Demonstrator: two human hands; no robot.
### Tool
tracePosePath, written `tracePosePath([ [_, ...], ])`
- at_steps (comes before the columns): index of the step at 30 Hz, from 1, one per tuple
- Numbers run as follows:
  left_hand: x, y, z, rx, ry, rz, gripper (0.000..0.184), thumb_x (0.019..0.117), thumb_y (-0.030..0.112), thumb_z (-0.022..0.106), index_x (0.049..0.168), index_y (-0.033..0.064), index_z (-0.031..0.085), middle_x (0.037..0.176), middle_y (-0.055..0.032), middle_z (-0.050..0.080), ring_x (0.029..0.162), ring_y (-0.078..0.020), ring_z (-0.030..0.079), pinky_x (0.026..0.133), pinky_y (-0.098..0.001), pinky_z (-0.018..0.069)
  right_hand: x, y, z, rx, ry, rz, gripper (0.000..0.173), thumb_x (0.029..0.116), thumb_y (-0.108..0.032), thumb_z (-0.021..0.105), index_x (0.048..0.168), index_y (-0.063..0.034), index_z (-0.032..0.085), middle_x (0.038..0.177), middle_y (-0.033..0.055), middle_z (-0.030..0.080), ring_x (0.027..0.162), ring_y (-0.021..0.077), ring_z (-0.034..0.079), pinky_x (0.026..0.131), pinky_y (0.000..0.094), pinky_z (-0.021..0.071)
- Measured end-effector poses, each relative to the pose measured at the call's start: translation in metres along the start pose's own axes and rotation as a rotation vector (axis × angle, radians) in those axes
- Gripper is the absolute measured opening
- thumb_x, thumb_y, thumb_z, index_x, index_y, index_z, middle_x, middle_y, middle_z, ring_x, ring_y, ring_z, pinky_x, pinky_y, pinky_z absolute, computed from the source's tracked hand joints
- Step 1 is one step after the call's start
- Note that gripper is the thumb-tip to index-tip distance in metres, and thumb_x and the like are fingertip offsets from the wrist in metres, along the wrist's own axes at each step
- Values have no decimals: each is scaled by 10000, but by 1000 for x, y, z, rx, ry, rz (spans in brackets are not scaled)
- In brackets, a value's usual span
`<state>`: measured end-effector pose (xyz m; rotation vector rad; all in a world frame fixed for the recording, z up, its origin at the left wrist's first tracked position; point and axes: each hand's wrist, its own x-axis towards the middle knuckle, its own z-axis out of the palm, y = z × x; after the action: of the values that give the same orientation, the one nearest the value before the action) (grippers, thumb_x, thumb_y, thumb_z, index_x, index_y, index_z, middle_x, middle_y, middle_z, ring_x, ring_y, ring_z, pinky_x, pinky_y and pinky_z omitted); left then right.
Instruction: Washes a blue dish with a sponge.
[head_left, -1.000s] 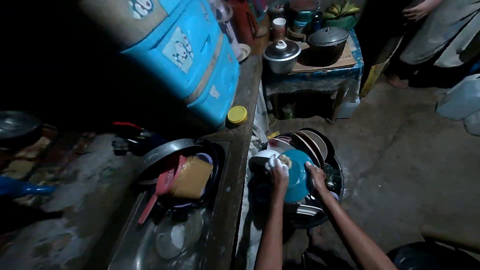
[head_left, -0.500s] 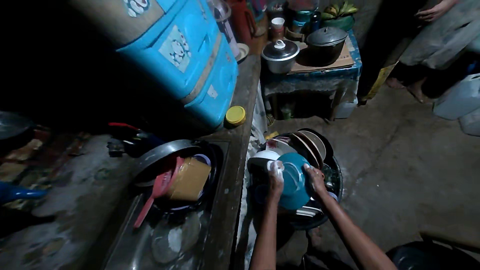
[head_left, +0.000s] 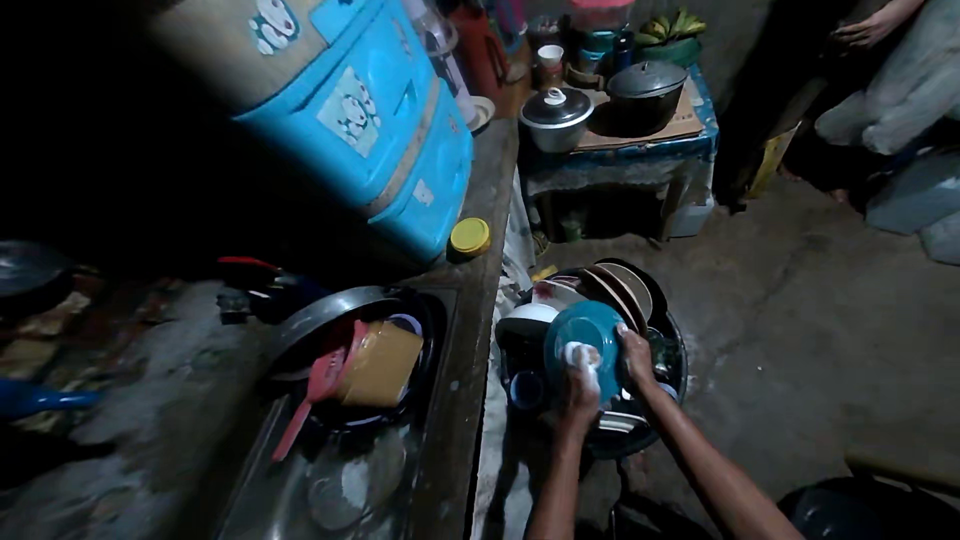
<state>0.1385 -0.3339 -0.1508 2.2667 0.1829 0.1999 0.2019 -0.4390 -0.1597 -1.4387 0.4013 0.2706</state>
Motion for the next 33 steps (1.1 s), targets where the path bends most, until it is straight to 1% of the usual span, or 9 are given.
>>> tracePosePath([
  [3, -7, -11, 15, -41, 35, 187, 215, 927, -28, 551, 1079, -104, 682, 1135, -293, 657, 1124, -445, 624, 1027, -531, 491, 3, 1, -3, 37, 37, -12, 396, 1111, -216, 386, 1015, 68, 644, 856, 111, 641, 771, 130, 638, 750, 335, 559],
  [5, -4, -34, 16, -57, 102, 151, 237, 938, 1, 529, 1097, -117, 659, 1135, -292, 646, 1111, -416, 628, 1013, -502, 503, 4, -5, -6, 51, 82, -20, 385, 1106, -216, 400, 1026, 75, 638, 862, 116, 641, 767, 131, 639, 744, 336, 563],
  [9, -1, -65, -8, -369, 276, -336, 372, 1003, 19, 462, 1313, -186, 475, 1199, -305, 603, 1084, -300, 615, 963, -396, 515, 7, -30, -30, 17, 77, -34, 351, 1098, -228, 453, 1113, 83, 616, 874, 97, 651, 740, 95, 645, 722, 296, 572],
  [13, -11, -78, -37, -722, 545, -653, 359, 1067, 91, 429, 1385, -72, 459, 1166, -177, 579, 948, -165, 567, 819, -321, 510, 7, -43, -64, 10, 73, -3, 321, 1087, -206, 479, 1185, 78, 592, 897, 82, 656, 736, 62, 646, 713, 256, 572],
  [18, -27, -71, -47, -862, 623, -659, 256, 1068, 124, 434, 1266, -18, 515, 1000, -66, 584, 837, -96, 588, 742, -279, 531, -11, 2, -72, 98, 16, 237, 284, 1073, -194, 501, 1215, 43, 569, 917, 104, 668, 757, 124, 671, 699, 308, 586],
  [22, -33, -59, -45, -908, 612, -731, 308, 1084, 171, 433, 1325, -8, 500, 1031, -94, 602, 858, -127, 605, 749, -313, 541, -24, 31, -53, 418, 6, 355, 242, 1085, -168, 429, 1211, -11, 563, 922, 94, 686, 792, 143, 697, 699, 328, 602],
  [25, -34, -56, -45, -922, 611, -742, 314, 1086, 182, 443, 1340, 6, 501, 1053, -94, 613, 872, -131, 620, 754, -319, 551, -9, 37, -35, 745, -12, 310, 270, 1098, -194, 355, 1231, -46, 537, 963, 84, 698, 852, 156, 712, 741, 355, 619],
  [29, -31, -53, -41, -944, 622, -710, 296, 1086, 169, 435, 1321, 2, 506, 1029, -86, 614, 861, -123, 618, 751, -319, 549, 21, 34, 1, 954, 193, 323, 268, 1088, -229, 384, 1251, -52, 502, 1021, 95, 639, 898, 176, 672, 775, 375, 597],
  [33, -33, -44, -36, -962, 581, -638, 250, 1088, 164, 411, 1246, 11, 530, 923, -31, 618, 800, -89, 643, 728, -295, 580, 45, 27, 20, 1023, 465, 341, 365, 1085, -173, 424, 1417, -23, 395, 1276, 148, 516, 1104, 216, 552, 939, 384, 499],
])
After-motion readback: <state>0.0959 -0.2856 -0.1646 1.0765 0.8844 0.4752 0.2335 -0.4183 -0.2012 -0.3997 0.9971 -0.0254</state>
